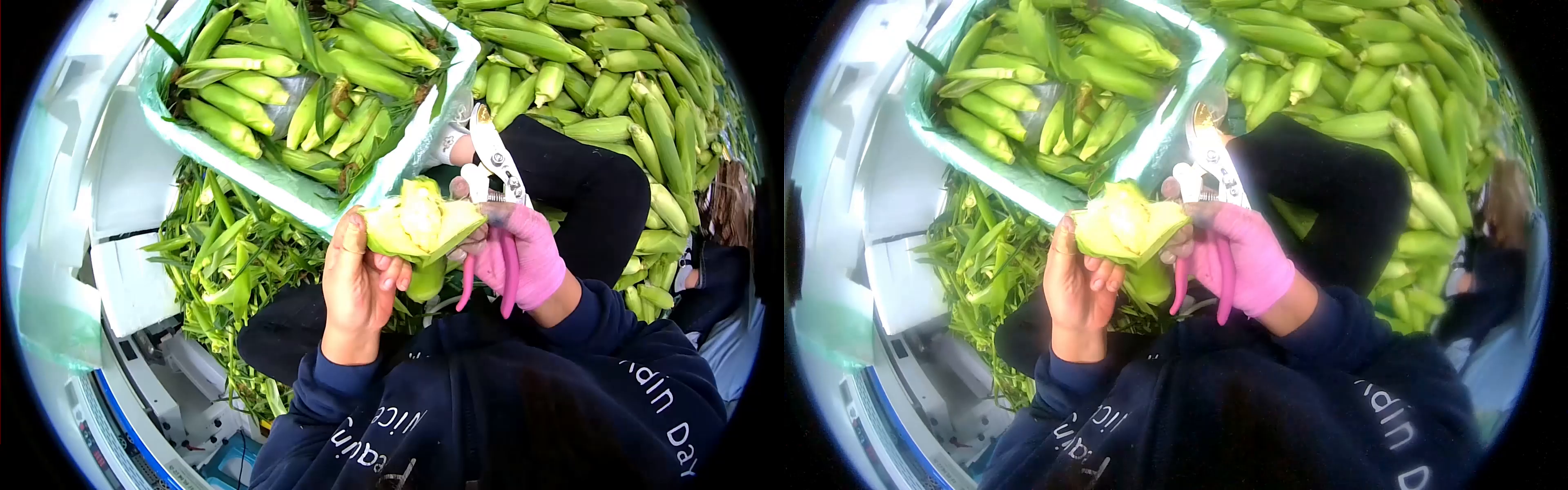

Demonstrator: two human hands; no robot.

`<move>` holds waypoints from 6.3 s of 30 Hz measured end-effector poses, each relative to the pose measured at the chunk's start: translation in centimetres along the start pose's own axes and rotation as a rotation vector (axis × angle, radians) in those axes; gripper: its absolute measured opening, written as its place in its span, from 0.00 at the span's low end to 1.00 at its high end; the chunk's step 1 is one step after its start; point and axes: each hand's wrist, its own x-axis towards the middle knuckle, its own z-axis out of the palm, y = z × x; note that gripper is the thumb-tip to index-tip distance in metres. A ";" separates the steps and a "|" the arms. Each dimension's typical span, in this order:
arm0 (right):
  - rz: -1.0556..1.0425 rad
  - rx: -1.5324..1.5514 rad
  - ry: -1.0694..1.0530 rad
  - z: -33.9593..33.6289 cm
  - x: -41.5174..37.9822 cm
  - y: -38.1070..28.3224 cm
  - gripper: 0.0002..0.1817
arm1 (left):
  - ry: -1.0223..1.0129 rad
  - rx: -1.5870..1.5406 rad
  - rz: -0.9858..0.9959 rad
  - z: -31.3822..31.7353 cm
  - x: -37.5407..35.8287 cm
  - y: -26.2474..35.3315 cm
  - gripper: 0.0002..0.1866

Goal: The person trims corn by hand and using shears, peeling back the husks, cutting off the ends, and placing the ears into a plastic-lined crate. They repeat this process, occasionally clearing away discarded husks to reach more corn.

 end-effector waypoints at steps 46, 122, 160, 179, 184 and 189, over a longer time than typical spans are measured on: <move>-0.232 -1.373 -0.118 1.0 1.5 3.0 0.31 | -0.202 -0.403 0.125 -10.6 -1.8 4.6 0.36; 1.237 -0.715 -0.911 6.7 6.8 17.1 0.35 | -0.505 -0.811 0.280 -25.8 -13.5 5.8 0.30; 0.107 -1.175 0.131 1.4 2.4 7.1 0.15 | 0.503 1.454 0.660 -6.5 -6.1 0.3 0.32; -0.098 -1.293 0.105 1.2 1.0 2.1 0.17 | -0.069 0.448 0.138 -3.6 -1.9 -1.9 0.37; -0.394 -1.658 0.084 0.8 0.5 1.6 0.16 | -0.068 0.410 0.154 -1.9 -0.8 -3.0 0.36; -0.064 -0.940 0.159 1.0 -0.1 -1.1 0.21 | -0.155 -0.151 -0.091 -2.2 1.4 -1.7 0.36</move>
